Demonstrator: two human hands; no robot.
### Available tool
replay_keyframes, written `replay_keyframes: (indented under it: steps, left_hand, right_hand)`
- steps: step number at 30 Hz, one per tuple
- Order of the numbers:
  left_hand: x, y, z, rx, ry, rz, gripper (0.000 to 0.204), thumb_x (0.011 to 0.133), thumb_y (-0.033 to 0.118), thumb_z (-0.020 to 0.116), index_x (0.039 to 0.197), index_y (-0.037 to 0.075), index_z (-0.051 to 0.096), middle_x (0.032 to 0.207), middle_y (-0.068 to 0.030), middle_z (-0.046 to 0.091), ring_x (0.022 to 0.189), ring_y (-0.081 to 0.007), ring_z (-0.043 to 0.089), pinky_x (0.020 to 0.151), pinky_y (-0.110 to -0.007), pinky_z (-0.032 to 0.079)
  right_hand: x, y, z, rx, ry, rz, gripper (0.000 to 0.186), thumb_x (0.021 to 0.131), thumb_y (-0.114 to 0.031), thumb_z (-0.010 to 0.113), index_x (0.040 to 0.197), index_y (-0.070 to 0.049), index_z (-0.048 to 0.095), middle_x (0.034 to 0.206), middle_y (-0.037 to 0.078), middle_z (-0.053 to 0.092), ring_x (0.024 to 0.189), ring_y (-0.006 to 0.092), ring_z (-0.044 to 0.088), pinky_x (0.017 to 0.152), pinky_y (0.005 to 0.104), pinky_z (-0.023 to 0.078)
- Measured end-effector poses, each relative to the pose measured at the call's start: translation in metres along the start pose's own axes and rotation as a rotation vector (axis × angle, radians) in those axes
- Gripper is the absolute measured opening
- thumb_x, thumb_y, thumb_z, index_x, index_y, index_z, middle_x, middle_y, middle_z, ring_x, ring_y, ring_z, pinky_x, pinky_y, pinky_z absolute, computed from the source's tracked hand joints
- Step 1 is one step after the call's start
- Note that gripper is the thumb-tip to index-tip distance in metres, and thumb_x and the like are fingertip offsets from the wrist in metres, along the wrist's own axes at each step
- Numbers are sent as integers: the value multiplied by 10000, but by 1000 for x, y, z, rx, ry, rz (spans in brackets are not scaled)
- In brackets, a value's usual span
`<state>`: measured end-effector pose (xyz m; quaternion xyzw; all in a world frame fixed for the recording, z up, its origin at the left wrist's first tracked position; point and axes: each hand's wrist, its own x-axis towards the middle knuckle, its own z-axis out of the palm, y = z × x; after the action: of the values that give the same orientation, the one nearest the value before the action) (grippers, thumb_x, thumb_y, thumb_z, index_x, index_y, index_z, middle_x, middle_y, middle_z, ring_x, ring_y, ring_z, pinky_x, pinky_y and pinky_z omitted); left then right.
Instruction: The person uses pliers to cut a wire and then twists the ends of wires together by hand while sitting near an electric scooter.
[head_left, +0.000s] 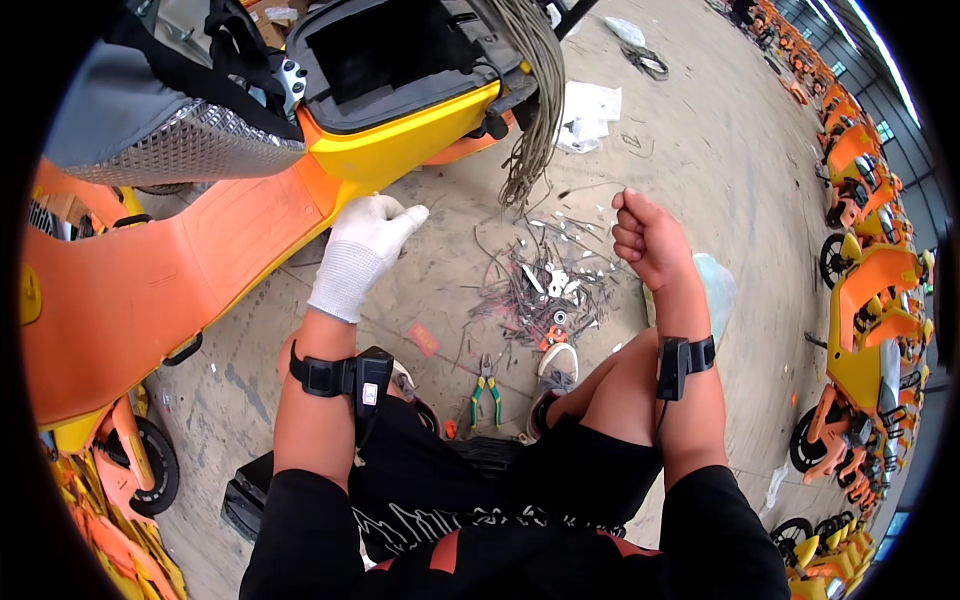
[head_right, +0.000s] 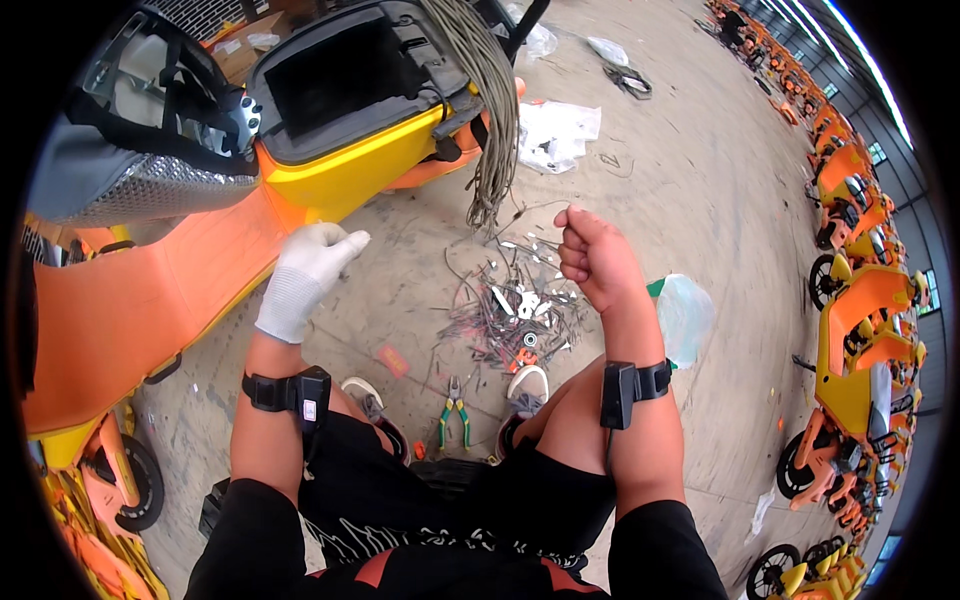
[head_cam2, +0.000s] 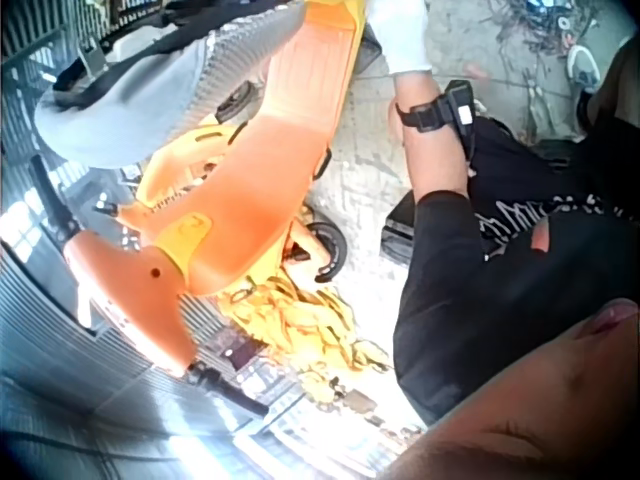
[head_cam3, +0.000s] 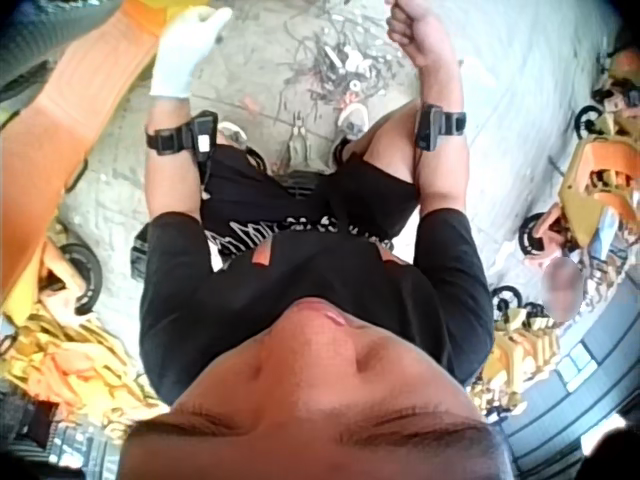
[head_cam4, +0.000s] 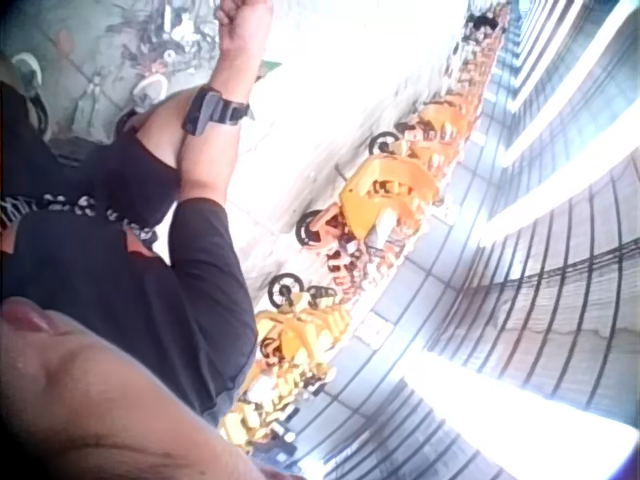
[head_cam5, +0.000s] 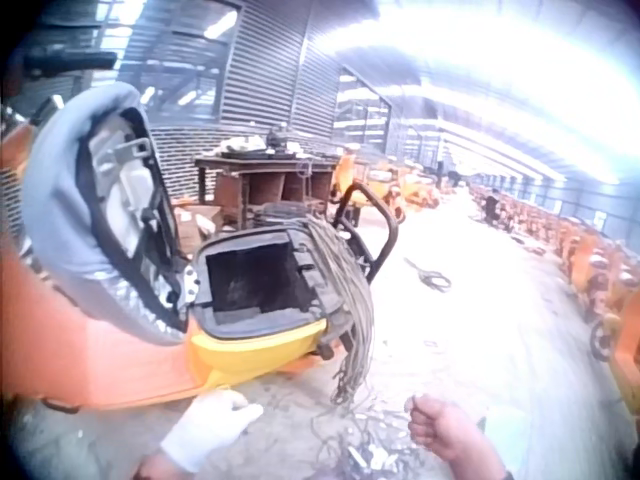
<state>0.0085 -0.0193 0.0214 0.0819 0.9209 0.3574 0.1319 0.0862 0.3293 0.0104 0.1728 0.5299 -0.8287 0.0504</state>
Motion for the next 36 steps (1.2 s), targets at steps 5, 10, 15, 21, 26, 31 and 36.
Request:
replay_keyframes:
  steps: [5, 10, 15, 21, 26, 31, 36]
  left_hand:
    - [9, -17, 19, 18, 170, 168, 365, 911, 197, 534, 1170, -40, 630, 925, -151, 717, 896, -227, 692, 849, -330, 514]
    - [6, 2, 25, 100, 121, 97, 408, 907, 172, 477, 1277, 47, 595, 1128, -124, 703, 1091, -270, 647, 989, -369, 478]
    - [6, 11, 29, -147, -18, 393, 445, 899, 172, 529, 1322, 38, 561, 1191, -158, 675, 1151, -286, 623, 1040, -369, 449]
    - [-17, 36, 52, -253, -139, 593, 543, 865, 214, 611, 1377, 57, 522, 1135, -162, 688, 1137, -291, 634, 1015, -349, 455]
    - [-16, 35, 39, -224, -453, 513, 340, 911, 221, 610, 1177, 14, 651, 1013, -136, 703, 949, -240, 665, 872, -346, 503]
    - [-21, 36, 16, -469, -558, 324, 236, 953, 187, 556, 1059, 12, 673, 786, -20, 623, 754, -102, 582, 736, -262, 469]
    - [-24, 31, 13, -454, -523, 336, 268, 939, 184, 561, 1116, 12, 667, 937, -49, 674, 811, -116, 605, 762, -269, 493]
  right_hand:
    - [-6, 4, 21, -66, -209, 60, 240, 1047, -249, 467, 929, -55, 546, 600, -83, 276, 497, 43, 238, 440, 219, 216]
    - [-8, 11, 29, -47, -327, 104, 258, 1050, -239, 465, 919, -36, 558, 599, -82, 283, 493, 43, 245, 436, 222, 212]
    - [-11, 18, 34, -76, -525, 153, 307, 1051, -251, 477, 902, -6, 583, 600, -67, 320, 499, 54, 253, 449, 232, 210]
    - [-23, 27, 51, -131, -741, 189, 337, 1042, -246, 501, 878, 31, 601, 586, -60, 338, 502, 59, 272, 466, 235, 230]
    - [-24, 26, 49, -123, -809, 169, 357, 1035, -239, 510, 844, 45, 610, 571, -53, 351, 499, 66, 293, 471, 244, 239]
    - [-19, 6, 23, -150, -715, 114, 345, 1037, -246, 511, 861, 31, 616, 570, -57, 331, 501, 66, 282, 469, 242, 232]
    - [-20, 5, 17, -265, -645, 57, 334, 1033, -249, 523, 870, 25, 625, 580, -57, 333, 504, 66, 275, 474, 244, 228]
